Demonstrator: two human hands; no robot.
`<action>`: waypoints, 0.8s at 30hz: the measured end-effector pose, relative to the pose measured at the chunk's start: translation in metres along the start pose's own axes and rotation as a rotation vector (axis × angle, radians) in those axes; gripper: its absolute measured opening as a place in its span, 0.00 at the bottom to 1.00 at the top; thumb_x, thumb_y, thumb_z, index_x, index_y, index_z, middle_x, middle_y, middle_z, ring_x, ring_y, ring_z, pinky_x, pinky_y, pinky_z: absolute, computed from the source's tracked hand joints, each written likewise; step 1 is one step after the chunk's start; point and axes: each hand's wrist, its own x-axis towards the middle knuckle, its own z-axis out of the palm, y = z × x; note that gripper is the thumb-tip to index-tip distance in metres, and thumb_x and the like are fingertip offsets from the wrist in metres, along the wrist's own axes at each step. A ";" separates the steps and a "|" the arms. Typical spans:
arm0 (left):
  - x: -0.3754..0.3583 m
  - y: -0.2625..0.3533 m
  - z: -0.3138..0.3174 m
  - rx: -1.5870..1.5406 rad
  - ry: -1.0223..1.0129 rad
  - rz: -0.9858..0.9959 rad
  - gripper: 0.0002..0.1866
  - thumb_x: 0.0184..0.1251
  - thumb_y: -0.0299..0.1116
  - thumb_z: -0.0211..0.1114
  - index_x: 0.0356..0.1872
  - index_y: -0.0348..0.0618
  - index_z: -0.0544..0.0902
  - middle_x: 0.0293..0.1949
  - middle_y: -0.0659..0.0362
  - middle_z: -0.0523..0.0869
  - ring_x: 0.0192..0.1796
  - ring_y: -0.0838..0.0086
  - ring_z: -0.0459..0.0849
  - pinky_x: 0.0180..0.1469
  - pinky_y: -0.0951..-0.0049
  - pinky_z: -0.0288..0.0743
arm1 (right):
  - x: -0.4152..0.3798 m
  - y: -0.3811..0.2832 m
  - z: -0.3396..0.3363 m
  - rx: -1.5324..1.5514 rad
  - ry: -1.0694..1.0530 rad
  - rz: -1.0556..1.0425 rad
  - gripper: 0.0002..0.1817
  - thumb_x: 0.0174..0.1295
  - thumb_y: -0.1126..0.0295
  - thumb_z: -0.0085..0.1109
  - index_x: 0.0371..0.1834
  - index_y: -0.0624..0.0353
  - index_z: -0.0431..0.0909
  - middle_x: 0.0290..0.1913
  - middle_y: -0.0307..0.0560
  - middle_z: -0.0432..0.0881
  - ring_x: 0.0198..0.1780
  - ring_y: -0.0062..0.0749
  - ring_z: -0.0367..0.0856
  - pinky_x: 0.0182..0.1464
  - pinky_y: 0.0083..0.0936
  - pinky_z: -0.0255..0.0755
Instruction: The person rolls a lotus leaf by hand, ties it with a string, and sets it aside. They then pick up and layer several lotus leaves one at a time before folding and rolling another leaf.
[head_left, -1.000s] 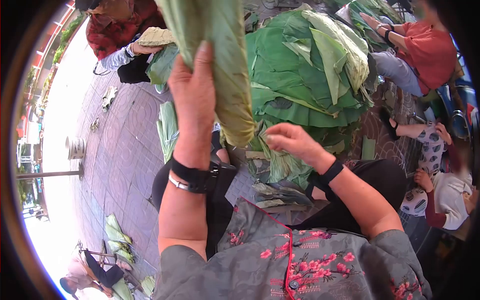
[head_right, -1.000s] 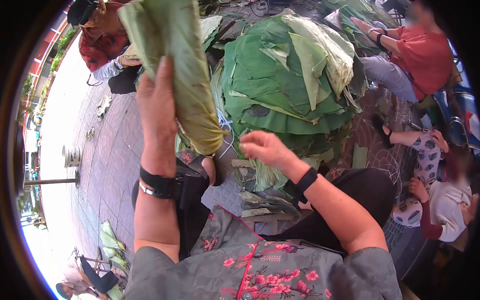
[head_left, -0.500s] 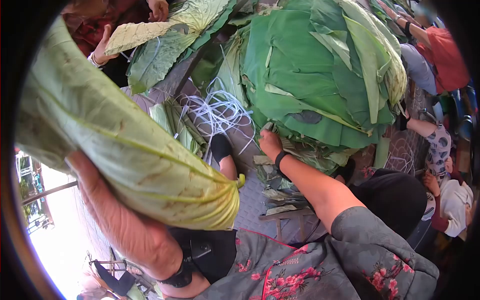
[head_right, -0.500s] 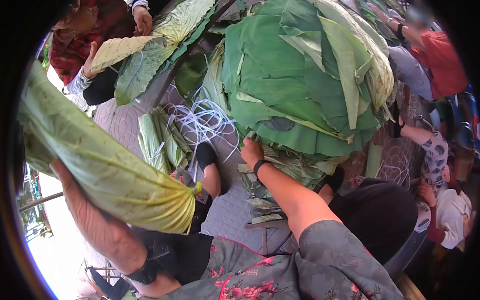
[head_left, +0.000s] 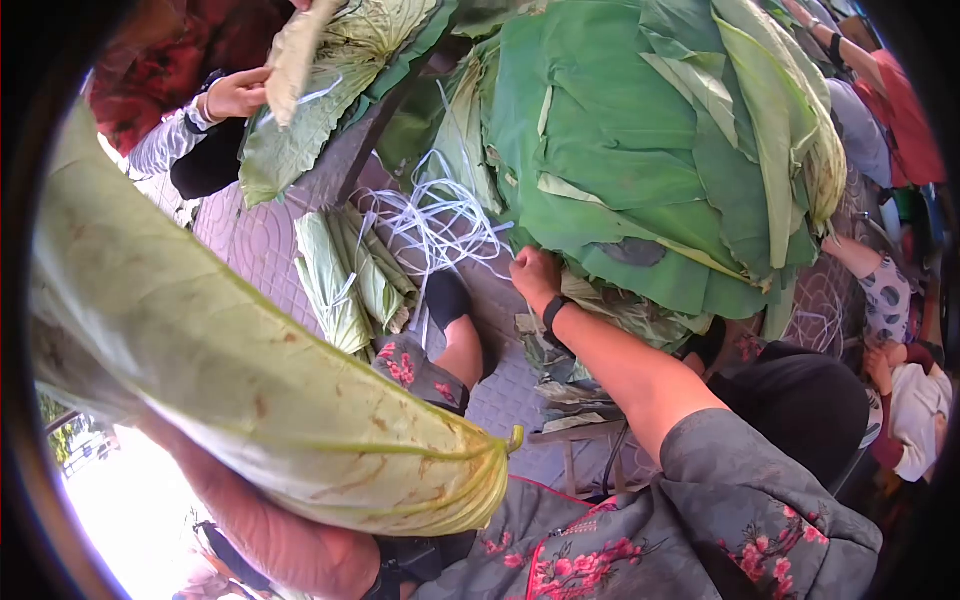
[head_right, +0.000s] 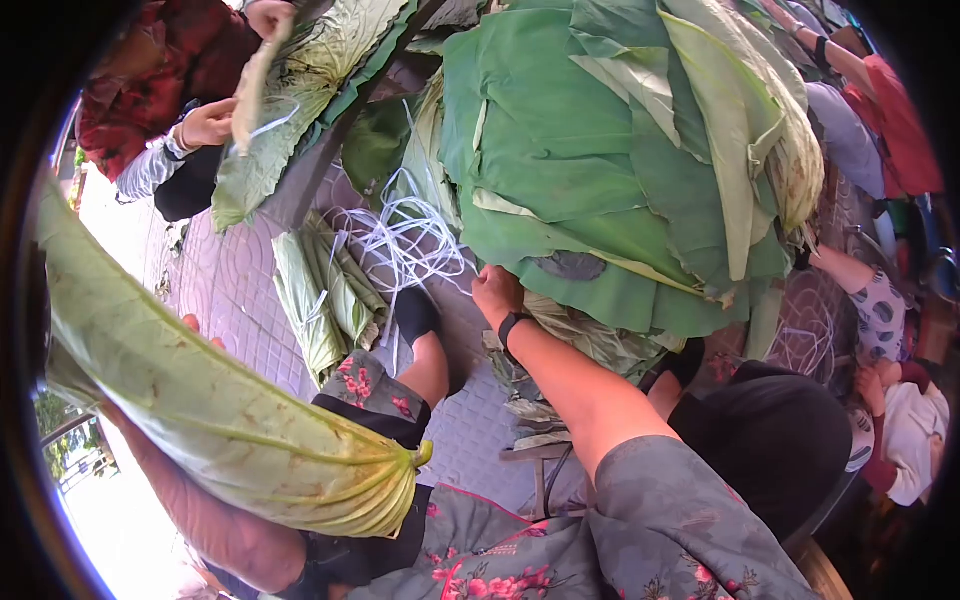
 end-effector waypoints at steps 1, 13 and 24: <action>-0.001 0.000 0.003 -0.046 0.001 -0.018 0.24 0.77 0.46 0.57 0.66 0.42 0.74 0.64 0.50 0.79 0.62 0.60 0.81 0.68 0.60 0.74 | -0.005 0.002 0.001 0.110 -0.045 0.066 0.09 0.55 0.65 0.60 0.33 0.60 0.81 0.32 0.52 0.87 0.33 0.49 0.86 0.36 0.44 0.79; 0.014 -0.008 0.026 0.077 -0.020 -0.088 0.24 0.76 0.44 0.61 0.60 0.31 0.76 0.52 0.53 0.86 0.49 0.69 0.87 0.53 0.68 0.82 | -0.084 -0.080 -0.175 0.551 -0.661 0.091 0.08 0.61 0.67 0.62 0.34 0.60 0.81 0.27 0.39 0.82 0.20 0.20 0.76 0.21 0.19 0.69; 0.000 -0.102 0.092 -0.126 -0.575 -0.755 0.30 0.79 0.51 0.51 0.68 0.36 0.69 0.58 0.44 0.82 0.52 0.61 0.86 0.53 0.60 0.84 | -0.131 -0.171 -0.435 0.538 -0.442 -0.329 0.09 0.64 0.68 0.62 0.41 0.63 0.81 0.27 0.38 0.82 0.21 0.15 0.75 0.23 0.15 0.66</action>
